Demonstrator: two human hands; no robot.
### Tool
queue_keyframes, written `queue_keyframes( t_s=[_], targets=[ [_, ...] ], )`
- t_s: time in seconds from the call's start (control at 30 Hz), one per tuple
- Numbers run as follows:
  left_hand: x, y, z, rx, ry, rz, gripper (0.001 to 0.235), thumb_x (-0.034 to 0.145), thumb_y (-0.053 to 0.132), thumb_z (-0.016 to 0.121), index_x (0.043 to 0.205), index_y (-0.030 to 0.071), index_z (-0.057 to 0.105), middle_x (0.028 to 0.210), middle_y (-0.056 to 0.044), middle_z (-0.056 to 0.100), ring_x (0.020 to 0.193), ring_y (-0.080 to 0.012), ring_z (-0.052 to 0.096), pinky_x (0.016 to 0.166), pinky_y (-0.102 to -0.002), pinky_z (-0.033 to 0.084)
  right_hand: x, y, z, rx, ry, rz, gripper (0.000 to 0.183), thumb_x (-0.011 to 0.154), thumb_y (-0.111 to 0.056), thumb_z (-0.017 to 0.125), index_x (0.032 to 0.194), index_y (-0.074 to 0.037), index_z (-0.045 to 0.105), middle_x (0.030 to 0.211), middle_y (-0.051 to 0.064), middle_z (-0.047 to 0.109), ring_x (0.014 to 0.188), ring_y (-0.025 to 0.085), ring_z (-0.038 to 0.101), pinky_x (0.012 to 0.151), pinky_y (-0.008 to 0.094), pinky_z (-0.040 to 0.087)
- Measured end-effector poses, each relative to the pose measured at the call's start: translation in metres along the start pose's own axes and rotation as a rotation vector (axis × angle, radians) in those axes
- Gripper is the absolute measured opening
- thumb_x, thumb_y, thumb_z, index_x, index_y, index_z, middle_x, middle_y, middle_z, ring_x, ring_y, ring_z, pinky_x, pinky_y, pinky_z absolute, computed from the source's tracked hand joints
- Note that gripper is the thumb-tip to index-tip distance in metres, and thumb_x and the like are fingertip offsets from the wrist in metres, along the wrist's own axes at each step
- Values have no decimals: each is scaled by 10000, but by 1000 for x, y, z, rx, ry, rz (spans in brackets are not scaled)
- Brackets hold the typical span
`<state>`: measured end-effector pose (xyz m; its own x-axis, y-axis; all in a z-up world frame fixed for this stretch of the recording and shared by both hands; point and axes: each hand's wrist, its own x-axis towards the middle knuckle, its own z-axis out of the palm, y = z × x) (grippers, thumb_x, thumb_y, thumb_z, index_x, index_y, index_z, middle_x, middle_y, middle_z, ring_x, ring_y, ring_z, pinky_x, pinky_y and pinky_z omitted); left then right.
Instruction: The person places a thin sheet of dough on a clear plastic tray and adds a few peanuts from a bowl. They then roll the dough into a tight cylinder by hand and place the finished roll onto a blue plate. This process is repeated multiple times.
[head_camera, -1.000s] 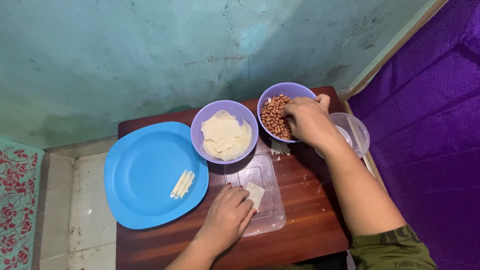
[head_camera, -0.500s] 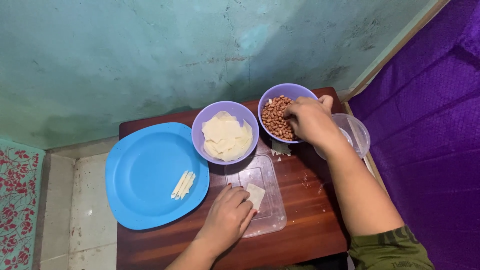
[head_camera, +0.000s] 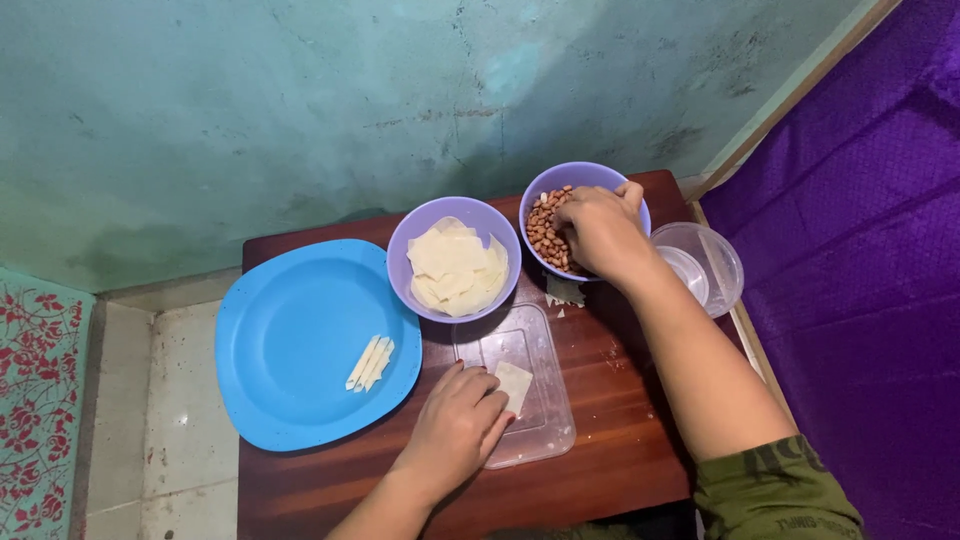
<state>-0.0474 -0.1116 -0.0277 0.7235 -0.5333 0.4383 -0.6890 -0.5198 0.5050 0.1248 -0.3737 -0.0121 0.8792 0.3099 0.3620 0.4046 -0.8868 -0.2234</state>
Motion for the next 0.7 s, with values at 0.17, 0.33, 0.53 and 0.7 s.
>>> queue_keyframes(
  t_s=[0.17, 0.33, 0.53, 0.7],
  targets=[
    [3, 3, -3, -22, -23, 2, 142, 814, 113, 746, 901, 14, 692, 1017, -113, 640, 1045, -312, 613, 1059, -466, 441, -10, -1, -20, 45, 56, -1, 111, 785, -38, 740, 840, -120, 790, 883, 15, 764, 763, 222, 649, 882, 387, 333],
    [-3, 1, 4, 18, -26, -15, 127, 847, 140, 731, 864, 22, 686, 1065, -121, 654, 1131, -344, 614, 1083, -481, 434, -42, -36, -60, 241, 51, 30, 294, 756, 77, 656, 1017, 2, 769, 935, 127, 745, 755, 313, 678, 724, 396, 537],
    [-9, -5, 10, -18, -39, -36, 283, 798, 252, 793, 953, 41, 686, 1111, -129, 673, 1192, -364, 606, 1109, -529, 405, -107, -84, -48, 480, -125, -9, 267, 704, 17, 767, 950, -80, 805, 950, 65, 818, 780, 184, 779, 728, 287, 629],
    [-6, 2, 6, -55, 14, -9, 322, 763, 203, 796, 1019, 56, 666, 1031, -105, 669, 1117, -342, 627, 1087, -515, 417, -142, -109, -19, 667, -209, 183, 138, 773, -57, 748, 904, -39, 788, 829, 37, 835, 643, 147, 765, 616, 269, 607]
  ],
)
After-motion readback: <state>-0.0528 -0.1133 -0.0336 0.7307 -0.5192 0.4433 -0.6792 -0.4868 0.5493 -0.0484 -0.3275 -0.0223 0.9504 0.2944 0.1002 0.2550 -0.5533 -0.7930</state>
